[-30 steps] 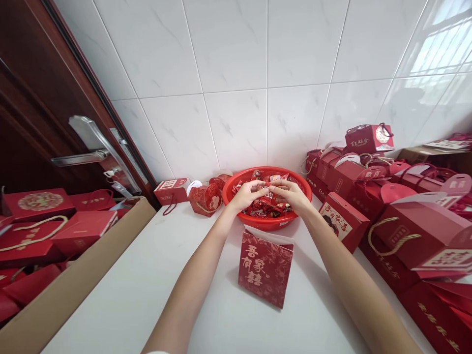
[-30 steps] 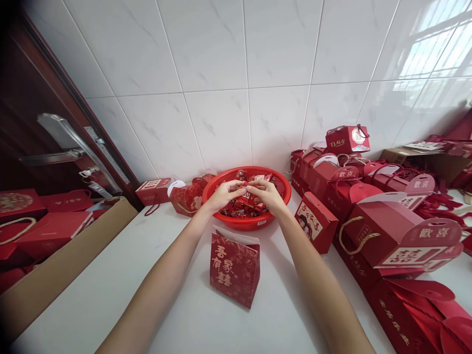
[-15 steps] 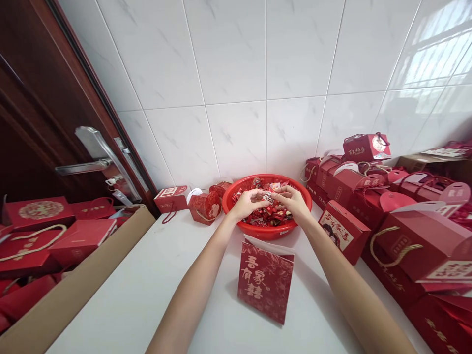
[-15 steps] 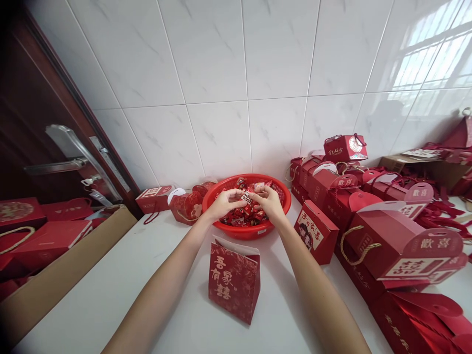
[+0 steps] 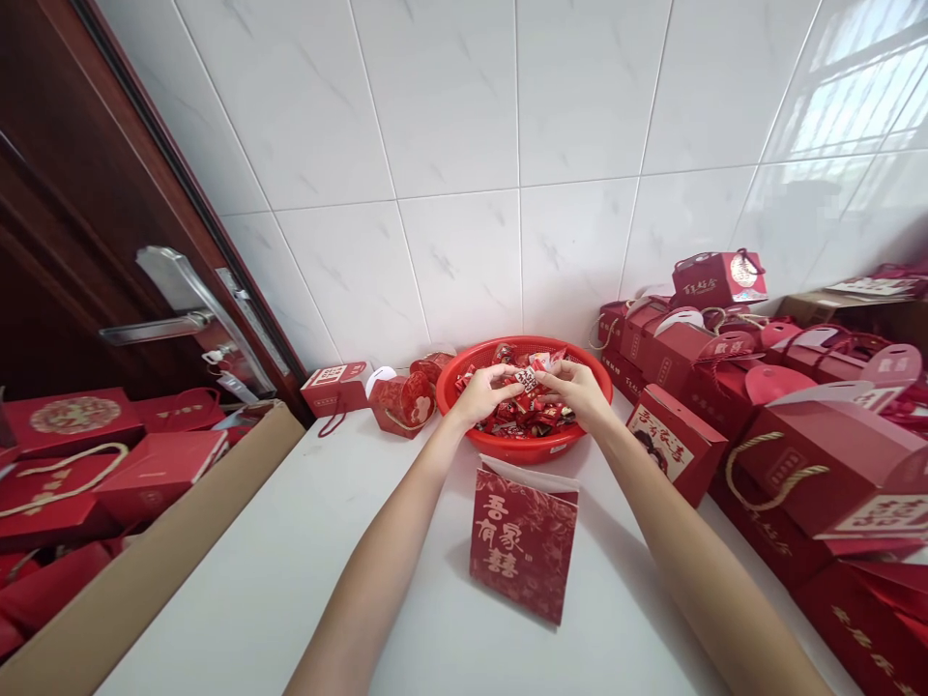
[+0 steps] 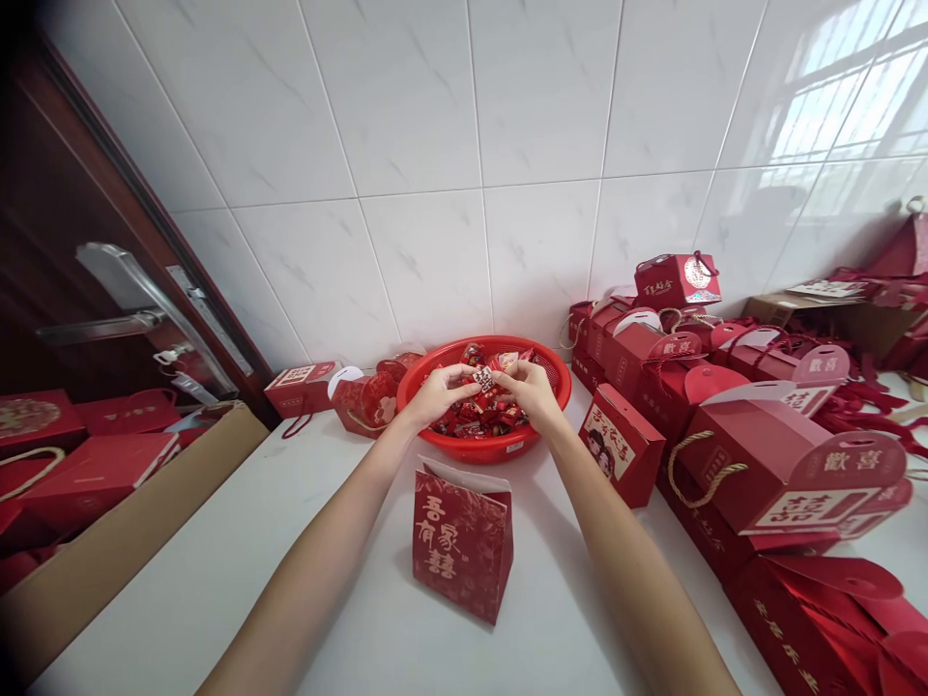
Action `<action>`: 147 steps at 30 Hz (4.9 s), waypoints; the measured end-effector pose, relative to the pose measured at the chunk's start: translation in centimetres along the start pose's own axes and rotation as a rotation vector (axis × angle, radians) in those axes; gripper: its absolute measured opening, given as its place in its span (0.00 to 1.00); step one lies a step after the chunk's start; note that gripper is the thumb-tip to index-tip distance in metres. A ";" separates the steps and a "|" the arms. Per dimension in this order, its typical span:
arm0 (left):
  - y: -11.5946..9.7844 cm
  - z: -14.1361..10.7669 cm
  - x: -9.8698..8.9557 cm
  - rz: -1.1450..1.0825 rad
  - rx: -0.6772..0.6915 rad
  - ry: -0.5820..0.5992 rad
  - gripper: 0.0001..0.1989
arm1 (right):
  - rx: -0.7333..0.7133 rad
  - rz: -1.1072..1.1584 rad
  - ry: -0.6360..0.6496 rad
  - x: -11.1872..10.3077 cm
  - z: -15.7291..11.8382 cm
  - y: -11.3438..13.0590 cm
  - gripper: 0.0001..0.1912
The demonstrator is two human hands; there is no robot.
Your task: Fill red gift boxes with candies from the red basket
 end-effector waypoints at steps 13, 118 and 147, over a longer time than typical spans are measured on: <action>-0.2 0.0 0.0 -0.031 0.054 -0.021 0.22 | 0.027 0.048 -0.001 0.5 -0.6 0.7 0.26; -3.5 -2.1 -2.5 -0.210 0.087 -0.504 0.17 | 0.044 0.437 -0.198 0.1 -2.2 5.2 0.15; -13.5 -11.8 1.9 0.523 0.046 0.304 0.16 | -0.083 -1.084 1.124 7.3 -15.8 11.0 0.07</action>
Point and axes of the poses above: each hand's wrist, its own z-axis towards the middle knuckle, its own x-axis out of the palm, y = z × x, the point moved 6 cm from there along z, towards the middle knuckle, and after that the axes turned 3 degrees about y, right-handed, at the moved point
